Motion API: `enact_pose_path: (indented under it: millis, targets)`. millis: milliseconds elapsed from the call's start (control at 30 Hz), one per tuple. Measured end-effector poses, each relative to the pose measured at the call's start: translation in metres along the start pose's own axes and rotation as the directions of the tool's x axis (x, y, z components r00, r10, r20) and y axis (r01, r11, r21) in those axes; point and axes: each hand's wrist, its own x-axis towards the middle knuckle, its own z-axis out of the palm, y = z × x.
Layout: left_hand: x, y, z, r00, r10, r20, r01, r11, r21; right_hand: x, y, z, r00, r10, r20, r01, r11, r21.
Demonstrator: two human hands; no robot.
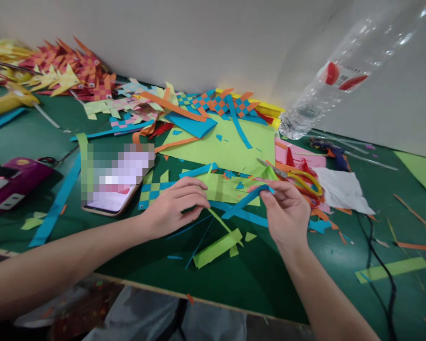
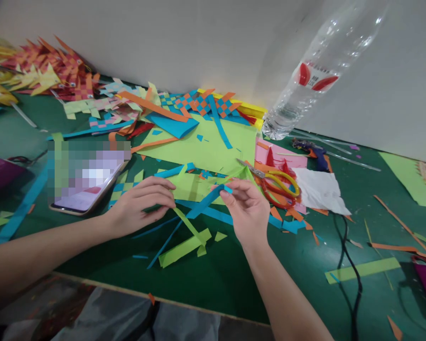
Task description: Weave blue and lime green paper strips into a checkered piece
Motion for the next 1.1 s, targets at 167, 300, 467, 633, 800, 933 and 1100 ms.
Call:
enact_pose_path:
  millis: [167, 300, 467, 633, 800, 933, 1100]
  targets:
    - [-0.0014, 0.0007, -0.0016, 1.0, -0.012, -0.008, 0.013, 0.997, 0.082, 0.0002, -0.0035, 0.002, 0.999, -0.006, 0.045, 0.004, 0.999, 0.049]
    - [-0.003, 0.002, -0.002, 0.999, -0.025, 0.025, 0.022, 0.993, 0.117, -0.0011, -0.0054, 0.0024, 0.998, -0.01, 0.065, 0.008, 0.999, 0.042]
    - [-0.0048, 0.0026, 0.0008, 0.999, -0.009, 0.037, 0.005, 0.995, 0.097, -0.0035, -0.0034, 0.0002, 0.997, -0.001, 0.082, -0.002, 0.999, 0.035]
    - [-0.0057, 0.0013, 0.0027, 0.999, -0.008, -0.031, 0.012, 0.993, 0.116, -0.0052, -0.0036, -0.0009, 0.991, 0.011, 0.135, -0.02, 0.998, 0.064]
    - [-0.0048, 0.0026, 0.0028, 0.998, -0.008, -0.067, 0.015, 0.993, 0.117, -0.0059, -0.0079, 0.0034, 0.987, 0.018, 0.159, -0.026, 0.999, 0.045]
    - [-0.0051, 0.0012, 0.0029, 0.998, -0.016, -0.064, 0.022, 0.996, 0.092, -0.0031, -0.0055, 0.0041, 0.994, 0.042, 0.101, -0.045, 0.999, 0.028]
    - [-0.0056, -0.001, 0.0026, 0.998, -0.042, -0.039, 0.044, 0.998, 0.039, 0.0038, -0.0013, 0.0027, 0.988, 0.139, 0.066, -0.147, 0.98, 0.133]
